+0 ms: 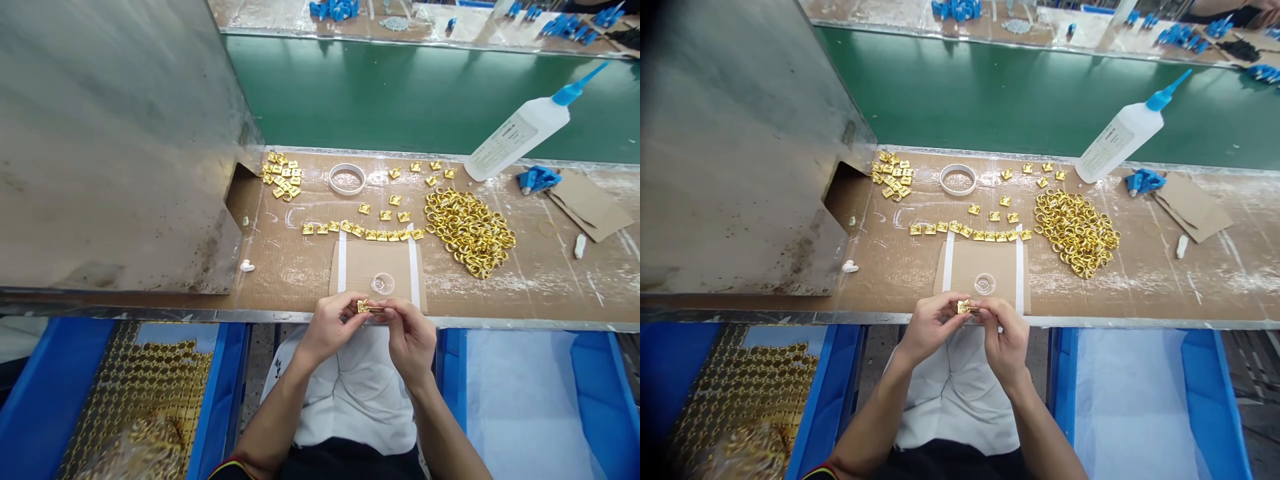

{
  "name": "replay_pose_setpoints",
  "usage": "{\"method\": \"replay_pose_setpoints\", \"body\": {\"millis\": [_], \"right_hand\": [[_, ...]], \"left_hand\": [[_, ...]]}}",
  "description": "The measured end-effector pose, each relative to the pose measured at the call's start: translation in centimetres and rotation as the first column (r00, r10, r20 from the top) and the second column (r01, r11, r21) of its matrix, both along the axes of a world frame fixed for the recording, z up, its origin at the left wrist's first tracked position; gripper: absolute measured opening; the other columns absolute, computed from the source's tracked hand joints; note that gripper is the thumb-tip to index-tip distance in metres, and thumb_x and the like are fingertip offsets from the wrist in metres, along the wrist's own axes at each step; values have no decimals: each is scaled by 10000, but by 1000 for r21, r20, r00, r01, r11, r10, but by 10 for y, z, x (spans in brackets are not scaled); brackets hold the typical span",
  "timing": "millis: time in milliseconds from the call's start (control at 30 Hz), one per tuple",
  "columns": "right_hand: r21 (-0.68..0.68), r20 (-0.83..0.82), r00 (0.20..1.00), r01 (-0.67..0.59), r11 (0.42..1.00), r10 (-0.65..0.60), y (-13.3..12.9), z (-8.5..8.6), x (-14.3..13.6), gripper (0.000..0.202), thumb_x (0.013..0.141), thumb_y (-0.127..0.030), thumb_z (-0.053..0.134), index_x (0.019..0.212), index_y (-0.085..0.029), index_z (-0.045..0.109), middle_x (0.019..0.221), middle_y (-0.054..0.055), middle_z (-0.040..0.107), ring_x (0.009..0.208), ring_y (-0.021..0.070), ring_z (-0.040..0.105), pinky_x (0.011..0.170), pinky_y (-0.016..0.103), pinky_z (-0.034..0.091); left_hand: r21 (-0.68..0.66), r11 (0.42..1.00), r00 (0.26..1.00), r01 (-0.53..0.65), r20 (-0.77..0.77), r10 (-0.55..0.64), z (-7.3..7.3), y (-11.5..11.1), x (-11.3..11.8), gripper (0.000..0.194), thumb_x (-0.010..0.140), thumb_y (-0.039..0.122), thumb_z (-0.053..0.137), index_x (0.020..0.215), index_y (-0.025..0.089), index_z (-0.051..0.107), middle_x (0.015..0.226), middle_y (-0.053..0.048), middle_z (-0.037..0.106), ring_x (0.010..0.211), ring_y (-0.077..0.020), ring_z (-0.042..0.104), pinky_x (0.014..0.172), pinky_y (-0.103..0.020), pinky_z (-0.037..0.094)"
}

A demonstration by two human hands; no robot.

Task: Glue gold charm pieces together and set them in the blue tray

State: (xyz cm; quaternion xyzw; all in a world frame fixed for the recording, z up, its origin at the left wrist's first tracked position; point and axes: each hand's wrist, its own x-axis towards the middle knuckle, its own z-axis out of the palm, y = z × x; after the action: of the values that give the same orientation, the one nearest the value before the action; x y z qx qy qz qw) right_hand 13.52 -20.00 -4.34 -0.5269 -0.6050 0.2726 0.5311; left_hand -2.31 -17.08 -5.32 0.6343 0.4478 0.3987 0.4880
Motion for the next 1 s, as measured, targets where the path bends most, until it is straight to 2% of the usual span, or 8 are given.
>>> {"method": "replay_pose_setpoints", "body": {"millis": [300, 600, 1000], "right_hand": [[-14, -33, 999, 9, 1000, -10, 1, 0, 0, 192, 1006, -181, 544, 981, -242, 724, 876, 35, 777, 700, 171, 751, 565, 249, 643], [-16, -43, 999, -9, 1000, 8, -1, -5, 0, 196, 1014, -162, 524, 1005, -246, 701, 912, 35, 769, 737, 165, 739, 590, 253, 638], [43, -3, 1000, -9, 999, 9, 2, 2, -1, 222, 1000, -140, 528, 988, -252, 721, 887, 38, 780, 731, 179, 758, 526, 242, 628]], "left_hand": [[-38, 999, 1000, 1, 6, -1, -1, -1, 0, 203, 878, 283, 703, 1030, 151, 730, 845, -67, 773, 703, -169, 732, 648, -244, 625], [-38, 999, 1000, 2, 6, -1, -1, -1, 0, 193, 881, 269, 694, 1023, 142, 724, 825, -65, 763, 677, -166, 725, 634, -239, 613], [-55, 998, 1000, -6, 19, 7, -1, -2, 1, 213, 880, 289, 696, 1037, 148, 730, 832, -71, 769, 680, -172, 735, 640, -247, 625]]}}
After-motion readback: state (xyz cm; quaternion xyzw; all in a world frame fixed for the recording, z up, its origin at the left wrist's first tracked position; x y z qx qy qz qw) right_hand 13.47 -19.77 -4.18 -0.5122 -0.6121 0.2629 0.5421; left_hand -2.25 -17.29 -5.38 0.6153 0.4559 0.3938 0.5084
